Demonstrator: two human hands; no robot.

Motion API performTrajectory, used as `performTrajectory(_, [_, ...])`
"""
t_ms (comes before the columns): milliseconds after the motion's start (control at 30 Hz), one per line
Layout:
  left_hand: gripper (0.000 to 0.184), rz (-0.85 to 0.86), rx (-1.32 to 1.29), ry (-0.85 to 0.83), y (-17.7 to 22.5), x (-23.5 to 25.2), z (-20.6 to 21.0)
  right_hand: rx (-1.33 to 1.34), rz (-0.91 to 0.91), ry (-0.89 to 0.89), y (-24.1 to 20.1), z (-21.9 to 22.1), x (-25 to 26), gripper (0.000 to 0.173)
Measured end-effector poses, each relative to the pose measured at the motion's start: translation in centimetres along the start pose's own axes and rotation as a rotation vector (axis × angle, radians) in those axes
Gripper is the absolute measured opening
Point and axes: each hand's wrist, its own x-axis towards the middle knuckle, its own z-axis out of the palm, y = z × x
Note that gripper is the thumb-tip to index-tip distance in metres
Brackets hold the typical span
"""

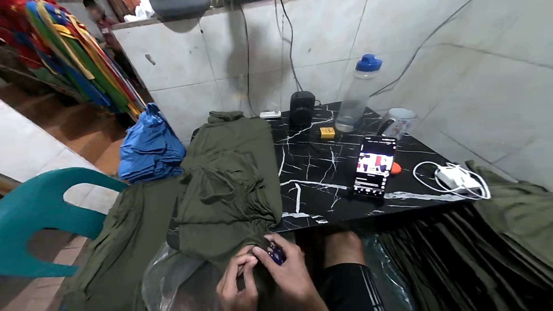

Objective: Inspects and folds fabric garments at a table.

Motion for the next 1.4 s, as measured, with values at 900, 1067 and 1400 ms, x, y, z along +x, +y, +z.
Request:
performTrajectory(900, [0.038,0.01,0.446,-0.275,-1.4,6.2,-2.3,-0.103,-0.152,-0.034,-1.1,-3.9,2.8,0.026])
performTrajectory(1067, [0.055,-0.032,0.696,-0.446,-5.2,10.7,0.5,-0.557,0.067,-0.147,0.5,-0.6,0.3,0.026])
performTrajectory(1400, [0.048,0.108,0.444,-0.341,-2.8,2.1,-1.4,0.324,0.272,-0.073,2.1,-1.2,0.6,0.022])
